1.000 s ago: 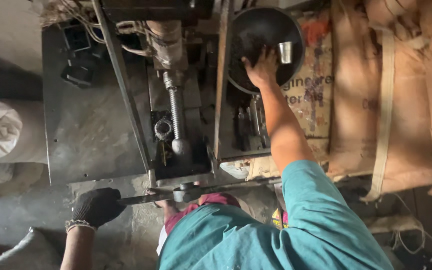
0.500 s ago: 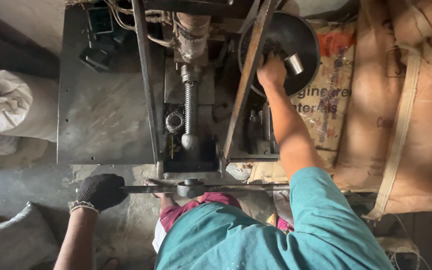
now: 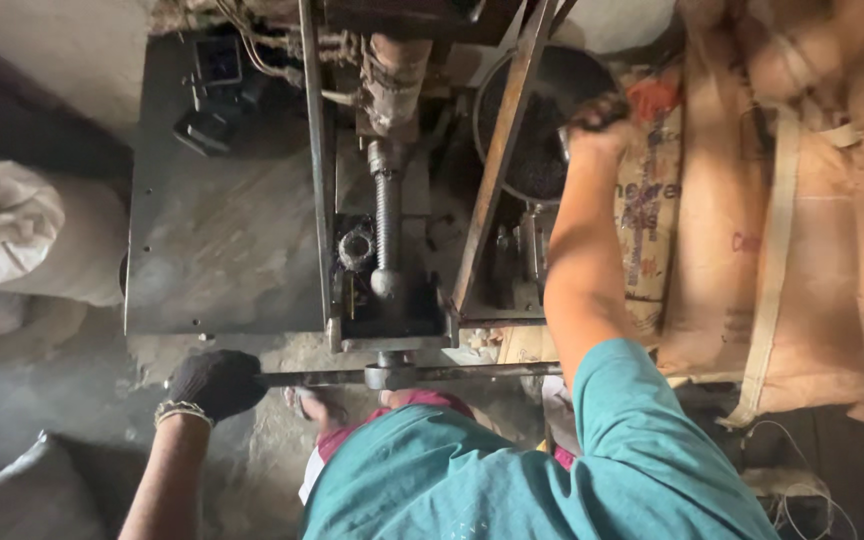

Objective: The person operates a manual machine by turning a crank handle and adjusting a lever. They repeatedly add dark granular material from a bowl into the machine's hopper and use a metal rod to push the material down. The person wears a glove on their left hand and flip-flops on their feet.

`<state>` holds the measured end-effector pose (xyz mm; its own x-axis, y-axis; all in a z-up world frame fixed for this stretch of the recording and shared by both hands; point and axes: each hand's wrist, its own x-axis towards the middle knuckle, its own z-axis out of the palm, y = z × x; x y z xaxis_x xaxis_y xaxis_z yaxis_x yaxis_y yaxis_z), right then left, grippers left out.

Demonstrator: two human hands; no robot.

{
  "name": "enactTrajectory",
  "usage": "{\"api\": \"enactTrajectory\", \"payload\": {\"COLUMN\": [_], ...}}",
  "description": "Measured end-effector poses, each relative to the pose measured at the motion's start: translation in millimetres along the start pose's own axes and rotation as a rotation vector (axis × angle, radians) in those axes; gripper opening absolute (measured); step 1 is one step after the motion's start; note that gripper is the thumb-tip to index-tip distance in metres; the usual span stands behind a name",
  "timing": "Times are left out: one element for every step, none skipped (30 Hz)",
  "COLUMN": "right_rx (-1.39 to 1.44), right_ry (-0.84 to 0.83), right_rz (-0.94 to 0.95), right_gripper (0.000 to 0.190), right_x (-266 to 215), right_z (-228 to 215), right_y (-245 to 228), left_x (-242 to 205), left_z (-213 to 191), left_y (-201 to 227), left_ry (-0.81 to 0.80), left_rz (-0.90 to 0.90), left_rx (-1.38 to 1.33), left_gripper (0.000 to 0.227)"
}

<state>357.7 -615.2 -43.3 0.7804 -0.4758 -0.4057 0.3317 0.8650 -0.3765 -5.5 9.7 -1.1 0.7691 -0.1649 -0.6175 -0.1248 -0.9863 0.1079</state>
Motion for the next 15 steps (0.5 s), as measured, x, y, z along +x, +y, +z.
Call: {"api": "enactTrajectory", "payload": {"right_rx": [0.045,0.088,0.149,0.208,0.257,0.266,0.236,0.21,0.186,0.141,0.098,0.043,-0.004,-0.055,-0.106], "right_ry": [-0.099,-0.197,-0.233,-0.267,-0.292,-0.307,-0.325,-0.343,-0.364,-0.38,-0.396,-0.417,-0.429,-0.444,-0.461], "right_rz": [0.032,0.065,0.035,0.005,-0.019,-0.042,-0.061,-0.078,-0.095,-0.109,-0.127,-0.154,-0.178,-0.2,-0.226], "right_gripper": [0.037,0.033,0.027,0.024,0.024,0.025,0.025,0.025,0.025,0.025,0.025,0.025,0.026,0.026,0.026], "right_x": [-2.7,-5.5,-8.5,-11.6,-15.0,-20.6,-26.8,-33.0,-40.6,-50.7,-64.4,-78.6,-92.7,-105.8,-117.9], "right_z": [16.4,34.4,51.9,67.8,82.9,95.8,109.2,124.6,140.0,152.6,158.6,165.4,173.7,184.3,197.0], "right_y": [-11.7,-25.7,-36.3,-44.0,-49.6,-56.4,-61.6,-64.6,-66.7,-67.9,-68.0,-69.8,-71.8,-72.6,-73.8], "left_x": [1.2,1.5,2.0,2.5,4.8,6.1,5.8,6.4,7.4,6.3,4.8,3.6,2.6,0.9,-0.7], "left_z": [-1.1,-1.6,-2.0,-2.0,-2.4,-1.9,-1.6,-2.8,-4.2,-5.6,-7.3,-8.8,-10.6,-11.8,-12.7], "left_y": [-0.4,-0.9,-1.6,-3.2,-4.7,-4.6,-5.6,-6.8,-6.1,-6.5,-7.0,-6.7,-6.7,-6.2,-5.3], "left_ry": [-0.014,-0.026,-0.038,-0.054,-0.037,-0.024,-0.011,-0.021,-0.031,-0.041,-0.037,-0.035,-0.034,-0.033,-0.032], "left_rz": [-0.002,-0.007,-0.011,-0.015,0.023,0.062,0.101,0.104,0.108,0.111,0.13,0.151,0.173,0.162,0.15], "left_rx": [0.019,-0.013,-0.045,-0.077,-0.054,-0.03,-0.006,0.003,0.012,0.023,0.012,0.002,-0.008,-0.014,-0.021], "left_gripper": [0.024,0.024,0.024,0.024,0.027,0.029,0.032,0.033,0.034,0.035,0.035,0.036,0.036,0.036,0.035]}}
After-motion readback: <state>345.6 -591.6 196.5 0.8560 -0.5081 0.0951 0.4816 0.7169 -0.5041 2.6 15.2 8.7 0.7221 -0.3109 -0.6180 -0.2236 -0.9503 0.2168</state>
